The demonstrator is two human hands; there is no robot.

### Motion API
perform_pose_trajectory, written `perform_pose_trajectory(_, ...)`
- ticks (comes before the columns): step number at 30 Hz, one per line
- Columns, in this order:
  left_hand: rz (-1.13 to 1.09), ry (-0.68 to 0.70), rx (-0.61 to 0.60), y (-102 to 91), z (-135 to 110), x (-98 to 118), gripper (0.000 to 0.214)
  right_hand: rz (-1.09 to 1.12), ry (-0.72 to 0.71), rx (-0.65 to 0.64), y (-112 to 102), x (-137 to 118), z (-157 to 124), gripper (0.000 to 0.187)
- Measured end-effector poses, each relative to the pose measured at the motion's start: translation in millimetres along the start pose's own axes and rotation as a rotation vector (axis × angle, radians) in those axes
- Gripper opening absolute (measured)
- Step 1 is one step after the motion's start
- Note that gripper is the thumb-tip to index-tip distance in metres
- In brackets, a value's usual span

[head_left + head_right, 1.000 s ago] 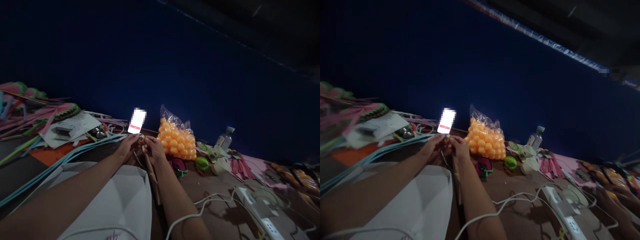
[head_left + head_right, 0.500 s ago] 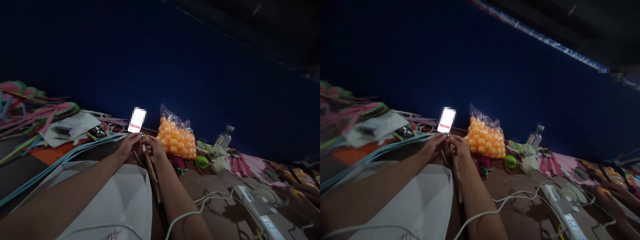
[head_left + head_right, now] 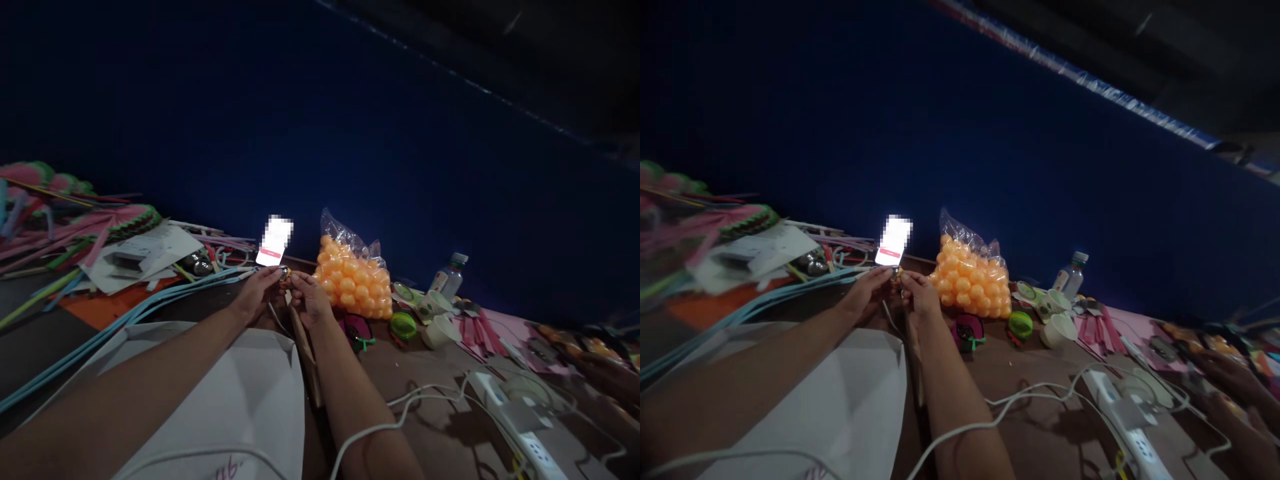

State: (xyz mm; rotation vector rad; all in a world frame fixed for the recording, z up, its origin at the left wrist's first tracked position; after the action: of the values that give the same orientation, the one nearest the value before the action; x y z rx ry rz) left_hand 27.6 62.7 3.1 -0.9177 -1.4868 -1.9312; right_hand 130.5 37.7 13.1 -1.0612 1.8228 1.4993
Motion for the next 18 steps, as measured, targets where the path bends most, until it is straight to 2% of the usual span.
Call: perform_pose_trajectory(18,0.027,0.019,-0.003,3.6,-1.6,3.7,0.028,-0.009,-0.008,0.013,-1.9,-0.2,0.5,0.028)
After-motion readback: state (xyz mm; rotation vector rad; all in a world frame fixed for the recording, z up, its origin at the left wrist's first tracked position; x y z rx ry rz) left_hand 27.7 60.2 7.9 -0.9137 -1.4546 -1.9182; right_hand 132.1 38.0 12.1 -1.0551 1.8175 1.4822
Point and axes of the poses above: each hand's wrist, its own z-axis towards the middle knuckle, its own y-axis out of the palm, x = y × z, the point moved 8 cm from there along z, towards the middle knuckle, and after that the axes turned 9 degrees about y, right-handed, at the moved point
